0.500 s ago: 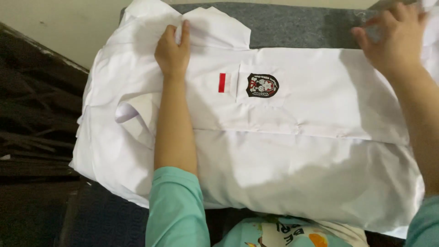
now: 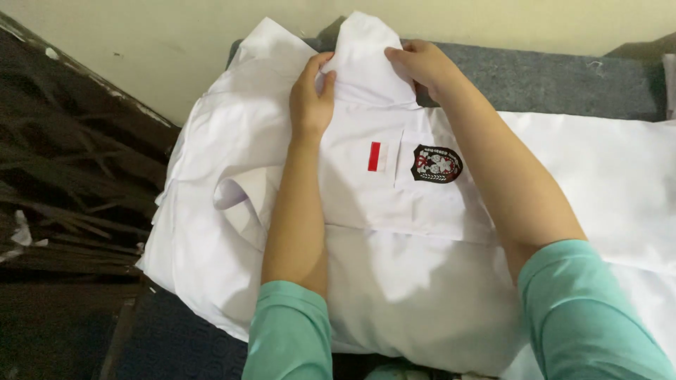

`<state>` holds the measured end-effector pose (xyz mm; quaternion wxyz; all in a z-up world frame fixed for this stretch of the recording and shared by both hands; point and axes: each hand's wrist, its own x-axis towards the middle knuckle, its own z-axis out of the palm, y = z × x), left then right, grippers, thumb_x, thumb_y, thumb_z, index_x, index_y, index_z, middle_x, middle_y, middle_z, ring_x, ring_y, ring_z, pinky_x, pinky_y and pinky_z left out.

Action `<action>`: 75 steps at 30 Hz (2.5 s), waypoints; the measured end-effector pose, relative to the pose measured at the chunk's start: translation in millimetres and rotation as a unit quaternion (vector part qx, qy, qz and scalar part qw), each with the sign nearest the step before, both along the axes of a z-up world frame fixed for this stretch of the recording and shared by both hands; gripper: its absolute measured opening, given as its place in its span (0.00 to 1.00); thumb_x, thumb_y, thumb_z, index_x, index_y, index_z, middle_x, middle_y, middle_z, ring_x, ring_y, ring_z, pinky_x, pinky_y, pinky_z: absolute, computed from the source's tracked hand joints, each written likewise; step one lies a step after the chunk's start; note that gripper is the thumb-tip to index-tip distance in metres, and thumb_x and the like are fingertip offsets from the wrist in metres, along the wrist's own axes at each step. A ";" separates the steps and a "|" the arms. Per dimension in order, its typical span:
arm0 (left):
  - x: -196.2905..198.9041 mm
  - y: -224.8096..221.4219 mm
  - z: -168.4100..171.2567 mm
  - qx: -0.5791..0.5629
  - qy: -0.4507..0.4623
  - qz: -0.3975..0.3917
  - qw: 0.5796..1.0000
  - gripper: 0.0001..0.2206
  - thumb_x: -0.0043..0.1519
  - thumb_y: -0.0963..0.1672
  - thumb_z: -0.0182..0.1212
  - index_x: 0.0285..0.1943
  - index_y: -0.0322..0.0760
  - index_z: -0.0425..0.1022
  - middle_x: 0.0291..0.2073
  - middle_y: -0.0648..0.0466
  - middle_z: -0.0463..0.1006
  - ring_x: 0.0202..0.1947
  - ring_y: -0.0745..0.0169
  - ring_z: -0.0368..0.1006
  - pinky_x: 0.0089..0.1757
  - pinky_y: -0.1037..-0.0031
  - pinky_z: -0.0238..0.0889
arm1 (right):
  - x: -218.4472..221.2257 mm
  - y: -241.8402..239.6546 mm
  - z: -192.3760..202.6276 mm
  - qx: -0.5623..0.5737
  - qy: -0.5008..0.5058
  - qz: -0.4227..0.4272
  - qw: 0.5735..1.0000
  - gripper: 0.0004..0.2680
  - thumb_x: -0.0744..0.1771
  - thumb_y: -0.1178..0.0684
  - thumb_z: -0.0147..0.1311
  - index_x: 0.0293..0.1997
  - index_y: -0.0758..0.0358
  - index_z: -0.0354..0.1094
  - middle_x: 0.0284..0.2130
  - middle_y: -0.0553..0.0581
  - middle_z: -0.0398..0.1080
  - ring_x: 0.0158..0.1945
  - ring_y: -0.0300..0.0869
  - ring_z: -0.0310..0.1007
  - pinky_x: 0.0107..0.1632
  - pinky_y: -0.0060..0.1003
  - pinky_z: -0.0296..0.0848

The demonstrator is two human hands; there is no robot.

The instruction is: Folding white shirts and trimming loose threads with scissors

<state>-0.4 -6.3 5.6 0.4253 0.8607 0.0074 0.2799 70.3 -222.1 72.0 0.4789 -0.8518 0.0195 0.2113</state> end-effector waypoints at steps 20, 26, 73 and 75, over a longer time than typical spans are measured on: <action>16.9 3.6 -36.6 0.144 0.001 0.130 0.981 0.12 0.62 0.41 0.59 0.55 0.42 0.72 0.46 0.51 0.77 0.47 0.46 0.75 0.44 0.57 0.68 | 36.7 -83.0 -39.1 0.092 -0.099 0.065 0.989 0.06 0.68 0.54 0.53 0.31 0.54 0.69 0.30 0.45 0.72 0.30 0.33 0.74 0.38 0.20 0.75; -8.6 -81.4 -3.7 0.302 0.029 0.107 0.947 0.23 0.63 0.55 0.58 0.64 0.46 0.67 0.59 0.53 0.71 0.58 0.50 0.65 0.46 0.51 0.63 | 42.9 -82.4 -51.9 0.088 -0.161 0.062 0.981 0.04 0.68 0.54 0.60 0.36 0.50 0.69 0.29 0.41 0.70 0.31 0.28 0.64 0.37 0.25 0.61; -16.0 -79.1 0.6 0.272 0.281 0.004 0.920 0.33 0.61 0.65 0.31 0.68 0.61 0.72 0.78 0.41 0.37 0.78 0.36 0.24 0.69 0.42 0.21 | 0.1 13.1 -42.7 0.392 -0.039 0.155 0.906 0.14 0.70 0.45 0.51 0.60 0.58 0.63 0.52 0.60 0.73 0.55 0.41 0.78 0.50 0.31 0.84; -20.9 -79.2 9.9 0.234 0.303 -0.012 0.924 0.29 0.63 0.61 0.39 0.68 0.57 0.71 0.78 0.40 0.36 0.78 0.34 0.23 0.69 0.42 0.20 | 16.7 21.3 -51.9 0.462 0.115 -0.037 0.879 0.20 0.67 0.51 0.51 0.66 0.65 0.56 0.46 0.59 0.72 0.57 0.47 0.79 0.45 0.45 0.89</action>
